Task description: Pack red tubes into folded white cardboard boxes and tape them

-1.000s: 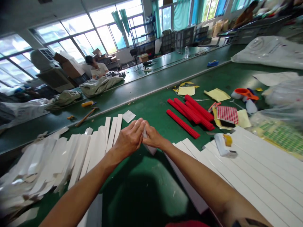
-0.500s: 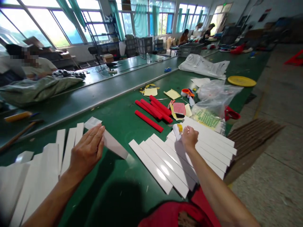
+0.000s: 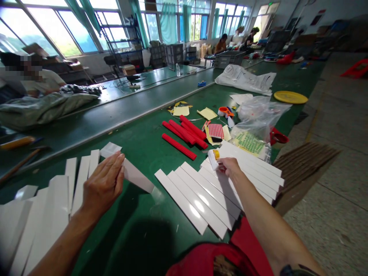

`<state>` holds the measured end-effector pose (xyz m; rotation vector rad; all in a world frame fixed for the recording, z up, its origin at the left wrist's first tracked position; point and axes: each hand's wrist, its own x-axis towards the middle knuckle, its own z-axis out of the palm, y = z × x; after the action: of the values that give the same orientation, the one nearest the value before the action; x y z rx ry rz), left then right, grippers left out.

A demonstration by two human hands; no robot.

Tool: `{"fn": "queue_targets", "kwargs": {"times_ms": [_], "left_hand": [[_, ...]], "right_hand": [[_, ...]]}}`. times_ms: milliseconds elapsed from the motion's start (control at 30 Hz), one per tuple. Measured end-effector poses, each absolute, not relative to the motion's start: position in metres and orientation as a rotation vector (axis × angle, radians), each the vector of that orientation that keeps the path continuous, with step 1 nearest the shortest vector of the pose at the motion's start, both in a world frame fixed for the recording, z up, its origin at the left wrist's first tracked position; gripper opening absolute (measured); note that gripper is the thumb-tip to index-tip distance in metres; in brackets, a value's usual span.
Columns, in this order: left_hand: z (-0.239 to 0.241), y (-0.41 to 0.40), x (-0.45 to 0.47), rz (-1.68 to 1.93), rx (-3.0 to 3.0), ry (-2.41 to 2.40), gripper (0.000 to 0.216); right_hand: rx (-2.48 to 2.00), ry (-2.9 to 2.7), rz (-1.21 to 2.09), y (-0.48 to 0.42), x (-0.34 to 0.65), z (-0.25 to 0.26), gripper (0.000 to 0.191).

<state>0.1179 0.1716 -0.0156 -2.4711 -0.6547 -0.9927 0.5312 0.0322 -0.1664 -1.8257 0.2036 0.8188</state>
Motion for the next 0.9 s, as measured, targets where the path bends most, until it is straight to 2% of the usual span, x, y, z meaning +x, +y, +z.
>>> {"fn": "queue_targets", "kwargs": {"times_ms": [133, 267, 367, 633, 800, 900], "left_hand": [[-0.015, 0.173, 0.117, -1.001, -2.472, -0.649, 0.052], [-0.014, 0.173, 0.117, -1.020, -2.479, -0.638, 0.051], [-0.013, 0.173, 0.116, -1.047, -2.500, -0.652, 0.050], [-0.020, 0.175, 0.114, -1.266, -2.617, -0.764, 0.043], [-0.025, 0.175, 0.114, -1.400, -2.631, -0.989, 0.034], [-0.024, 0.174, 0.114, -1.488, -2.649, -1.078, 0.033]], "right_hand": [[-1.688, 0.208, 0.830, 0.024, 0.532, -0.167, 0.012], [-1.547, 0.162, 0.772, 0.006, 0.526, -0.176, 0.021], [-1.479, 0.131, 0.757, -0.004, 0.519, -0.185, 0.019], [-1.413, 0.131, 0.862, -0.011, 0.507, -0.198, 0.016], [-1.470, 0.199, 0.992, -0.004, 0.505, -0.204, 0.028], [-1.479, 0.109, 1.024, 0.014, 0.473, -0.191, 0.022]]}}
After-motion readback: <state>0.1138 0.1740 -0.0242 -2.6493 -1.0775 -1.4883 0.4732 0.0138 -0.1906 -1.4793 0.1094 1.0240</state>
